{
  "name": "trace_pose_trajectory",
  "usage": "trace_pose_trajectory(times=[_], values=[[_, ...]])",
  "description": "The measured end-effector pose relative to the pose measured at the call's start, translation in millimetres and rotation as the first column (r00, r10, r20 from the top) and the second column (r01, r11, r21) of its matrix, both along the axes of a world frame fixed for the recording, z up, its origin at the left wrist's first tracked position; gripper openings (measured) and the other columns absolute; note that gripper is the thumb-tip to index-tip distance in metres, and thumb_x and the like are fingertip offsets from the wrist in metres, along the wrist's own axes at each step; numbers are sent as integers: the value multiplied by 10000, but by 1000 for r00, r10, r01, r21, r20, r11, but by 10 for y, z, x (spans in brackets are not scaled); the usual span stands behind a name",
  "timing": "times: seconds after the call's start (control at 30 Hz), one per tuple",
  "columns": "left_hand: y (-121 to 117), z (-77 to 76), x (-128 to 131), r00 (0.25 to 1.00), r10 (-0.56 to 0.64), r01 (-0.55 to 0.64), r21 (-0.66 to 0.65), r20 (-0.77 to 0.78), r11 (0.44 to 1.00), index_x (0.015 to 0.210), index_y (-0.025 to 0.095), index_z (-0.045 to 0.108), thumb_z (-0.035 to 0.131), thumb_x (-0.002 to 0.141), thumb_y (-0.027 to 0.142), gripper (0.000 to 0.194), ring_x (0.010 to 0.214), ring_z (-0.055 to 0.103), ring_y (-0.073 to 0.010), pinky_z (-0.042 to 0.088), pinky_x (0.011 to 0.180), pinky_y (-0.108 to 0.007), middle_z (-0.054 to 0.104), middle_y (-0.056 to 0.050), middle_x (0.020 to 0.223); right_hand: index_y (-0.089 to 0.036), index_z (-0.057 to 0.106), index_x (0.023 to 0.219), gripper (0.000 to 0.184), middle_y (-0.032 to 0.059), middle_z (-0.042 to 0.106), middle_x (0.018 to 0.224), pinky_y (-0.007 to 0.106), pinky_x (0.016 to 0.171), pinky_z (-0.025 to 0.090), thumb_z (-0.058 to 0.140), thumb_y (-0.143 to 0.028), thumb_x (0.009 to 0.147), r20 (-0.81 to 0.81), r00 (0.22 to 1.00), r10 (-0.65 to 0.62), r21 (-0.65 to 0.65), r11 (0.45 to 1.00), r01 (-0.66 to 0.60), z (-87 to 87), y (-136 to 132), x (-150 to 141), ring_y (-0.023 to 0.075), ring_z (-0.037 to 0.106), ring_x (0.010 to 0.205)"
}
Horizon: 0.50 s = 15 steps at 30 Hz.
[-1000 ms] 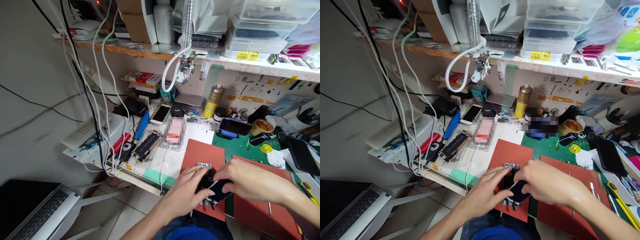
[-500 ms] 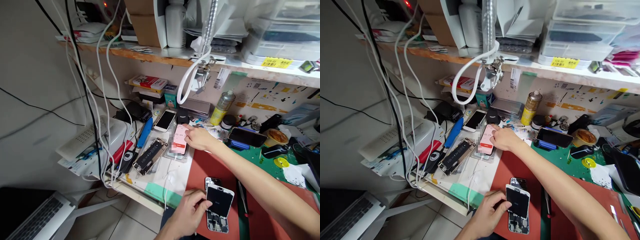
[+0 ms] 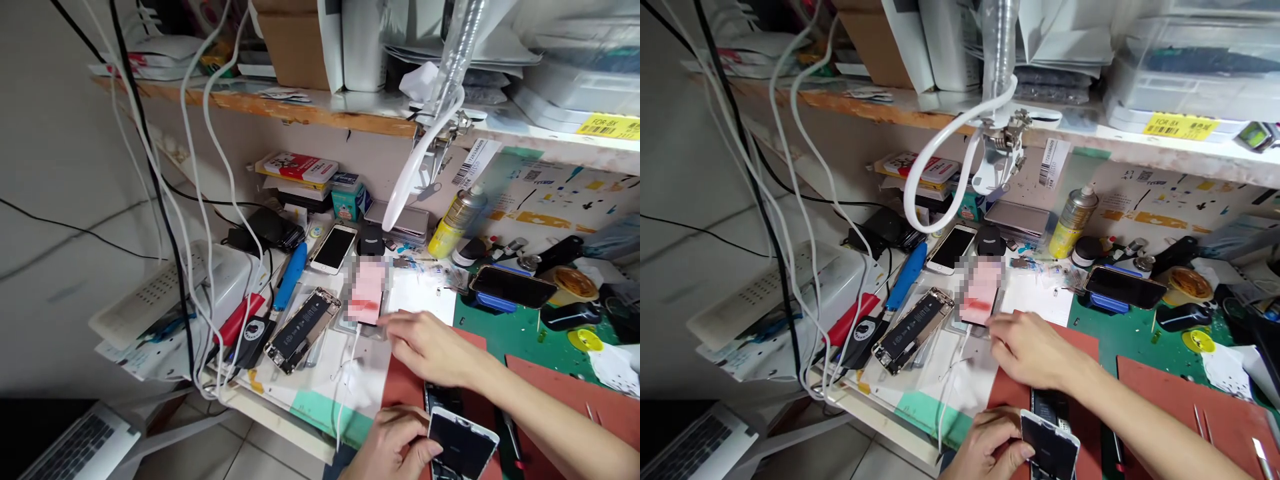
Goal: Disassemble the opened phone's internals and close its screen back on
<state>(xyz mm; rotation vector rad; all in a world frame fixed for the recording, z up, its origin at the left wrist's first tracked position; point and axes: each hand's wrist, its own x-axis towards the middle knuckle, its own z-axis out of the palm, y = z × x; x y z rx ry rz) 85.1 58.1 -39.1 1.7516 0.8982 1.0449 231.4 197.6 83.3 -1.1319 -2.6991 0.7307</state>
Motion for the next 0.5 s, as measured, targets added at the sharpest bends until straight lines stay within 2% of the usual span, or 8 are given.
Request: trace_pose_trajectory(times=[0.1,0.17,0.23,0.33,0.4,0.5], values=[[7,-104,-3,999,-37,35,50,29,998,928,197,785,539,1093,569,475,867,802,-193,601,893,-243,828,-65,841,-210,666,842,311,77,807,1080,325,811,525,426,-192,1040,-213,977,-12,-69,998,-3,-109,-293,183,231,761,1068],[21,-166,11,995,-83,79,81,49,994,921,194,789,533,1094,570,487,833,811,-187,614,872,-230,829,-60,815,-209,660,864,307,77,798,985,329,769,519,429,-226,1065,-242,970,-14,-65,998,-2,-169,-368,257,245,766,1059],[36,-210,26,990,-131,125,100,59,987,907,191,787,524,1100,554,488,797,815,-177,622,839,-213,835,-62,819,-204,678,951,275,85,797,980,338,756,522,431,-229,1071,-219,976,-2,-41,999,-7,-189,-368,280,264,767,1098],[47,-237,32,984,-166,160,98,57,982,922,198,792,570,1091,511,419,823,827,-181,630,860,-215,849,-65,867,-200,698,1031,251,125,787,1271,366,772,543,448,-202,1057,-134,990,37,-4,999,-38,-163,-302,233,272,778,1120],[45,-234,22,983,-173,168,81,55,982,934,205,799,595,1085,489,380,851,833,-188,633,891,-228,857,-66,900,-206,704,1018,236,125,705,1474,386,788,558,471,-210,1058,-71,994,80,11,997,-80,-144,-254,169,268,786,1111],[39,-212,1,983,-175,173,46,53,984,951,200,804,606,1082,468,358,890,835,-203,636,910,-245,861,-79,945,-207,706,1029,223,116,616,1590,425,798,576,491,-247,1074,-13,989,147,28,989,-147,-149,-201,70,272,793,1076]])
